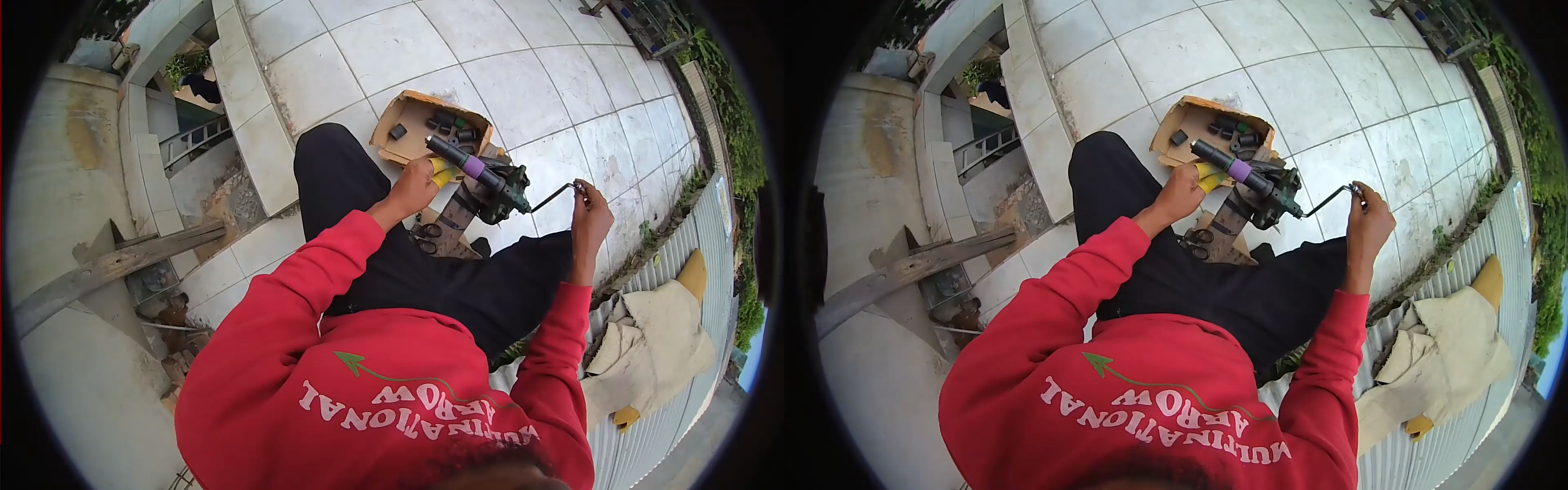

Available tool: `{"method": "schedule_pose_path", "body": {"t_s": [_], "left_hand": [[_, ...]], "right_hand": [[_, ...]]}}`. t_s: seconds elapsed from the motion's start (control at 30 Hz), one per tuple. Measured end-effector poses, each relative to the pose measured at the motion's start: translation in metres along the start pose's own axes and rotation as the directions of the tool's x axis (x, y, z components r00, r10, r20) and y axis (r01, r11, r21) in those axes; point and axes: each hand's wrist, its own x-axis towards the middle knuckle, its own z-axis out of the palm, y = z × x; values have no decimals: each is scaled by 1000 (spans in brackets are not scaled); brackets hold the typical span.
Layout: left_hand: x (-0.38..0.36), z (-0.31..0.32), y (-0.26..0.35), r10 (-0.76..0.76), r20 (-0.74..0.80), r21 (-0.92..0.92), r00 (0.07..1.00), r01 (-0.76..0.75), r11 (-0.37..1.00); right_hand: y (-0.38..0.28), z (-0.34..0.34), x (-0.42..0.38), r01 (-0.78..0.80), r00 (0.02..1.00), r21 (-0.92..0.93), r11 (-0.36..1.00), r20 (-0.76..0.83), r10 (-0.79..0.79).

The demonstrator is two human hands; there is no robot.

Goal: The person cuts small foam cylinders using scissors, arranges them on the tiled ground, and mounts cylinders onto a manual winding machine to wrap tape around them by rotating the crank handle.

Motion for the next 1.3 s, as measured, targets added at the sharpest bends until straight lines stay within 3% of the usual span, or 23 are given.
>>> {"method": "schedule_pose_path", "body": {"t_s": [0.13, 0.53, 0.63, 0.83, 1.2, 1.3], "left_hand": [[1, 2, 0, 45, -31, -37, 998, -46, 998], [0, 3, -9, 22, -19, 17, 1000, -22, 1000], [0, 1, 1, -1, -16, -33, 1000, 1, 999], [0, 3, -3, 0, -8, -17, 1000, -1, 1000], [-1, 3, -3, -22, -11, -7, 1000, 22, 1000], [1, 4, -6, -1, -23, 21, 1000, 2, 1000]], "right_hand": [[-7, -8, -5, 20, 1000, -32, 999, 16, -19], [-26, -35, -31, 21, 999, 16, 1000, 31, -22], [-28, -43, -40, -23, 993, -11, 1000, 114, 24], [-37, -54, -62, 31, 994, -30, 999, 109, -28], [-42, -66, -97, -180, 949, 157, 971, 286, 130], [-45, -71, -104, -258, 887, 79, 963, 415, 204]]}}
